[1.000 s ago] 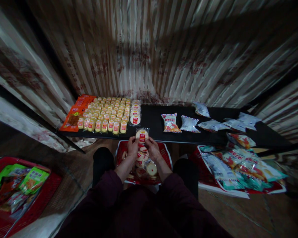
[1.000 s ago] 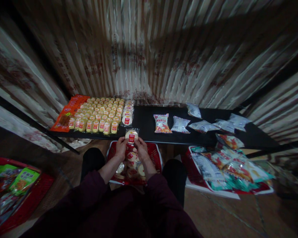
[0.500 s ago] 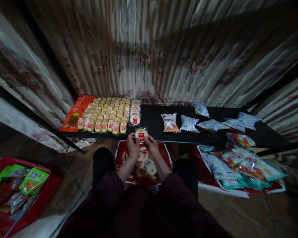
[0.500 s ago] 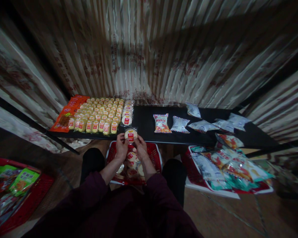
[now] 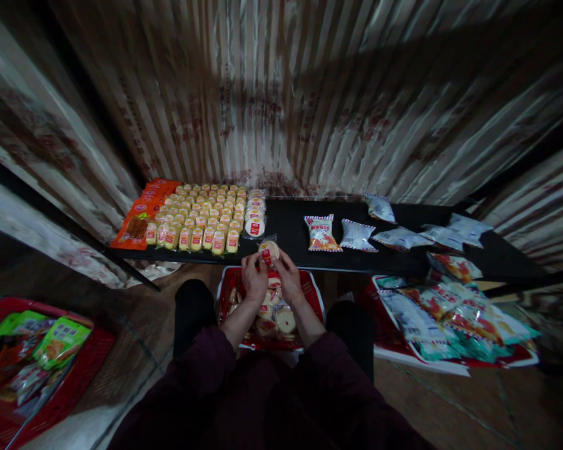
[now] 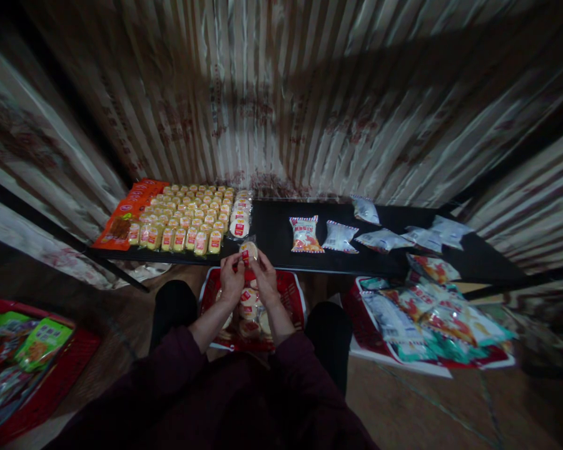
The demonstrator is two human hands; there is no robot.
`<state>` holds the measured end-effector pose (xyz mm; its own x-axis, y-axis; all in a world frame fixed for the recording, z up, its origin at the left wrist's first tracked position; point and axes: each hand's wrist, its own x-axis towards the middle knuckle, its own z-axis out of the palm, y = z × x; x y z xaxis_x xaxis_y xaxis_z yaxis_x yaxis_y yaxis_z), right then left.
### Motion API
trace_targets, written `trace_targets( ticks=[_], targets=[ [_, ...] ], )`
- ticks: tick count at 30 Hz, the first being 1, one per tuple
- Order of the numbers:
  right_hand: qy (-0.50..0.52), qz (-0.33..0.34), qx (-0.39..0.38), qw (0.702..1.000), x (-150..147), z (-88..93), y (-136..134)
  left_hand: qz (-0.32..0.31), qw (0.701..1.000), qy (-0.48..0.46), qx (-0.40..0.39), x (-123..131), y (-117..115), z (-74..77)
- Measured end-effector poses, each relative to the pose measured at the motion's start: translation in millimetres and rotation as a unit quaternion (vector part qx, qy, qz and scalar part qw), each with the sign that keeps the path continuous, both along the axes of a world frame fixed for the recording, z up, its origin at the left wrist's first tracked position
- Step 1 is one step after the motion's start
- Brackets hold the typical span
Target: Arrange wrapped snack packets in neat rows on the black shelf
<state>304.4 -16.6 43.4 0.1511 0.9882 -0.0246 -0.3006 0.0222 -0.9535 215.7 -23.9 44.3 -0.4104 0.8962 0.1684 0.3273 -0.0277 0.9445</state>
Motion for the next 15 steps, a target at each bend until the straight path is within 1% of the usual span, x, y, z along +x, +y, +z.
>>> trace_targets(
  ticks=[4,6,9,12,15],
  targets=[
    [-0.109,-0.02,0.042,0.993,-3,1.8,1,-0.012,0.999,-0.05,-0.016,1,-2,6.9],
    [-0.177,-0.033,0.066,0.981,-4,3.6,0,-0.017,0.994,-0.104,-0.022,3,-2,9.1],
    [-0.263,-0.049,0.108,0.958,-4,6.6,-2,-0.028,0.98,-0.195,-0.023,5,-2,12.4],
    [-0.313,-0.046,0.142,0.938,-5,7.4,-5,-0.048,0.966,-0.255,-0.011,6,-4,17.1],
    [-0.344,-0.044,0.162,0.924,-6,5.5,-8,-0.052,0.957,-0.286,-0.006,6,-5,20.0]
  ],
)
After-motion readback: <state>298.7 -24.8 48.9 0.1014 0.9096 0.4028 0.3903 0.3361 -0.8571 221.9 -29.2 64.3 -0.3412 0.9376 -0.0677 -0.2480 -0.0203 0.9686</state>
